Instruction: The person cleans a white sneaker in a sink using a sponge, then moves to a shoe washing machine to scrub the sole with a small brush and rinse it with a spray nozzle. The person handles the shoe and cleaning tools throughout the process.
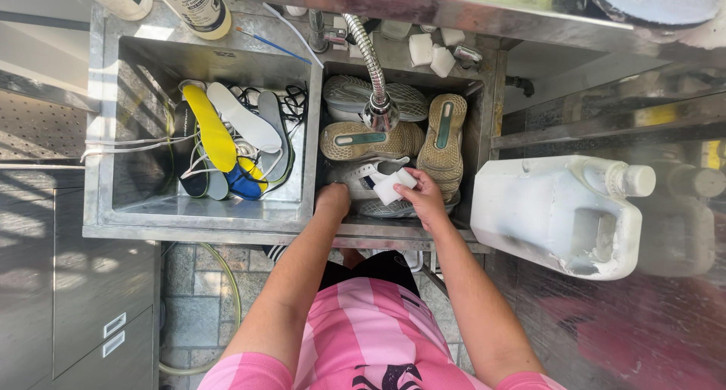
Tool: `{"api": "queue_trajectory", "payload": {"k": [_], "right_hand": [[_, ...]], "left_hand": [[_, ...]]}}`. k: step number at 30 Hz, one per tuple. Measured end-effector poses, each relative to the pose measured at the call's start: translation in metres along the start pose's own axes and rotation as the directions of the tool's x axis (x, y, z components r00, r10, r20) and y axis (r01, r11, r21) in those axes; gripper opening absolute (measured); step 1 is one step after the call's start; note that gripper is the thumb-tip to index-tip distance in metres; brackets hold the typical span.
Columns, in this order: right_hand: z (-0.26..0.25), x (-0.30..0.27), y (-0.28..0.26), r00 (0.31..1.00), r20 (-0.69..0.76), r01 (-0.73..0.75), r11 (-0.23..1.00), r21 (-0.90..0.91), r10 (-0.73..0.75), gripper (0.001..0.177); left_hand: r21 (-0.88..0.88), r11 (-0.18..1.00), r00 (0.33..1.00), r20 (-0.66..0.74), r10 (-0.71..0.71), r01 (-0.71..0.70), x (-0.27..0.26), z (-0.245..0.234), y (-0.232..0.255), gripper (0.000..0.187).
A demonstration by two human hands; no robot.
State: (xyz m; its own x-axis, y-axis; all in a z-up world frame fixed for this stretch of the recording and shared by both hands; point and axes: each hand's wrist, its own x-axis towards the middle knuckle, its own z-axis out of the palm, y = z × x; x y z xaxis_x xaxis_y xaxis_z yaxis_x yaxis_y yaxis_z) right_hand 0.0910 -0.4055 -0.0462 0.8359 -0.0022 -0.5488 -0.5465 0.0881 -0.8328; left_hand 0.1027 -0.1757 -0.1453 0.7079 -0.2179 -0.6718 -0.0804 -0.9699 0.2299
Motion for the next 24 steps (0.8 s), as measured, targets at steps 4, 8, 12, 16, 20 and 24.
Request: {"api": "queue_trajectory", "payload": {"k": [4, 8, 12, 16, 20, 24], "right_hand": [[0.007, 0.005, 0.006, 0.999, -0.018, 0.034, 0.998, -0.061, -0.035, 0.058], [0.014, 0.005, 0.012, 0.996, 0.016, 0.091, 0.986, -0.14, -0.089, 0.056], [0.029, 0.002, 0.016, 0.996, 0.061, 0.075, 0.968, -0.238, -0.062, 0.061], [0.049, 0.002, 0.028, 0.981, 0.06, 0.191, 0.842, -0.505, -0.187, 0.053], [0.056, 0.02, 0.045, 0.963, -0.008, 0.195, 0.714, -0.672, -0.27, 0.046], [0.05, 0.038, 0.065, 0.982, -0.052, 0.1, 0.737, -0.668, -0.181, 0.046]], "left_hand": [[-0.208, 0.978, 0.995, -0.088, -0.049, 0.029, -0.001, 0.006, -0.007, 0.025], [-0.285, 0.957, 0.996, -0.04, -0.075, 0.06, 0.007, 0.005, -0.007, 0.028], [-0.512, 0.857, 0.97, -0.177, -0.169, 0.056, -0.011, -0.012, -0.005, 0.04], [-0.573, 0.815, 0.934, -0.33, -0.138, -0.082, -0.037, -0.025, -0.002, 0.057], [-0.515, 0.857, 0.974, -0.181, -0.136, 0.024, -0.036, -0.027, 0.0, 0.04], [-0.55, 0.833, 0.985, -0.107, -0.133, 0.053, -0.036, -0.02, -0.001, 0.045]]}}
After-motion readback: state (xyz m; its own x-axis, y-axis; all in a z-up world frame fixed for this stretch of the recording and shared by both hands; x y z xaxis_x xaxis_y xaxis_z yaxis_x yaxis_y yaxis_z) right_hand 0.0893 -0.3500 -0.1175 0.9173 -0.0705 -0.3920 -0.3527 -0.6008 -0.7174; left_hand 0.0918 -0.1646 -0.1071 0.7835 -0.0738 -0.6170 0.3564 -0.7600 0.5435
